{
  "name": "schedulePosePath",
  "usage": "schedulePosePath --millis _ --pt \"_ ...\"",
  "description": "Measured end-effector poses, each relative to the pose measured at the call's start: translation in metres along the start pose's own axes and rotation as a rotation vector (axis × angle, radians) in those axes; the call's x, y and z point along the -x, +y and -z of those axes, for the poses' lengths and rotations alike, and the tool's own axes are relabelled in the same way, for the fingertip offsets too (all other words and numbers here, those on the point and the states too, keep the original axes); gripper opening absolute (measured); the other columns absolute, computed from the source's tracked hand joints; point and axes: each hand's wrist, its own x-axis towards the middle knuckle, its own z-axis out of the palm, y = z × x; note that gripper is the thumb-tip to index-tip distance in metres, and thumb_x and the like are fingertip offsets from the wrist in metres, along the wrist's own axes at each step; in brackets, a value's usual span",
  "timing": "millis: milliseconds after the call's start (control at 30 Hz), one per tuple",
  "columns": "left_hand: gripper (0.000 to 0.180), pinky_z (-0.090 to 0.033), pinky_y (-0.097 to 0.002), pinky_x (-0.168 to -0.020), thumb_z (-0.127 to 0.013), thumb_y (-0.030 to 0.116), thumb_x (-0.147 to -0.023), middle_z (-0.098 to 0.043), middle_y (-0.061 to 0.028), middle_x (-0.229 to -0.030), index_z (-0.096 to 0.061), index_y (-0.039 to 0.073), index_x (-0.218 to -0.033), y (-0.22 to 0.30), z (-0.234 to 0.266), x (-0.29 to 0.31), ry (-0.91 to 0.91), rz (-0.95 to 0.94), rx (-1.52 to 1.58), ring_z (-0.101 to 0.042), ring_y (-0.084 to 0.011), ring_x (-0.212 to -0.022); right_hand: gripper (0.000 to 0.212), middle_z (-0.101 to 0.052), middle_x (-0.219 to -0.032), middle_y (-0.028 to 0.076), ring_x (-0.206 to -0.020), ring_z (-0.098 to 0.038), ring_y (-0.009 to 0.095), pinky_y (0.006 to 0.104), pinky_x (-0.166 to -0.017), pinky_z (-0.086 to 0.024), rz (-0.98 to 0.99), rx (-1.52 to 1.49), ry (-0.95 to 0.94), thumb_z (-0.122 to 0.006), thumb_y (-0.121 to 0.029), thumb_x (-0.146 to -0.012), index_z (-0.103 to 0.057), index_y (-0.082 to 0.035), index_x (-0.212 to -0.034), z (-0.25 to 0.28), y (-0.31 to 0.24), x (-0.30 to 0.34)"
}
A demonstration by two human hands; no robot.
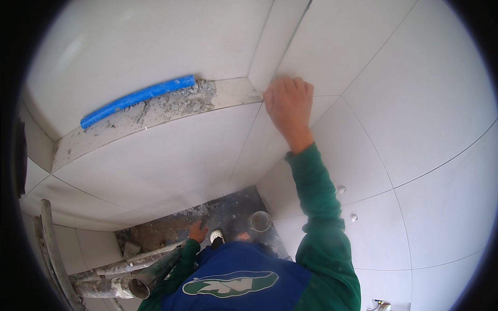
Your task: The person repeatedly wipes white wall tiles with a yellow sponge, dipping it into a bucket of water between passes. They also use a small tool to scrape or clean the grout lines between tiles.
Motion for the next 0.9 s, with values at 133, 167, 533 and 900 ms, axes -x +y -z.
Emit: schedulePosePath --millis 133,167,533,900 --pt "0.065 -0.043 -0.048 -0.11 -0.074 0.036 -0.088 -0.061 -0.0267 -0.136 -0.058 -0.003 -0.137 0.002 -0.001 -0.002 0.018 -0.012 0.018 -0.057 -0.0416 -0.127 0.014 -0.056 -0.076 0.003 -0.078 -0.053 0.026 0.041 -0.074 -0.038 -0.085 -0.036 -0.055 -0.07 -0.009 -0.081 -0.057 -0.01 -0.078 -0.009 -0.01 0.024" --pt "0.065 -0.043 -0.0478 -0.111 -0.074 0.036 -0.088 -0.06 -0.0266 -0.136 -0.058 -0.003 -0.137 0.003 0.0 -0.001 0.009 0.002 0.016 -0.056 -0.0417 -0.128 0.015 -0.056 -0.076 0.003 -0.077 -0.053 0.026 0.0409 -0.075 -0.038 -0.103 -0.053 -0.05 -0.07 -0.007 -0.081 -0.056 -0.009 -0.079 -0.01 -0.013 0.028" --pt "0.067 -0.043 -0.0527 -0.108 -0.069 0.043 -0.091 -0.06 -0.0306 -0.132 -0.054 0.0 -0.14 0.0 0.001 0.002 0.018 -0.009 0.009 -0.054 -0.0469 -0.126 0.015 -0.058 -0.079 0.005 -0.081 -0.054 0.027 0.0425 -0.077 -0.039 -0.052 -0.11 -0.003 -0.069 -0.01 -0.081 -0.056 -0.012 -0.075 -0.005 -0.009 0.043" --pt "0.068 -0.039 -0.0486 -0.114 -0.068 0.043 -0.091 -0.056 -0.0243 -0.143 -0.055 -0.001 -0.142 -0.002 0.001 -0.001 -0.021 -0.018 -0.056 -0.052 -0.0419 -0.133 0.016 -0.055 -0.08 0.006 -0.082 -0.053 0.028 0.041 -0.077 -0.039 0.021 -0.118 0.068 -0.069 -0.008 -0.084 -0.054 -0.009 -0.079 0.0 0.007 0.005"
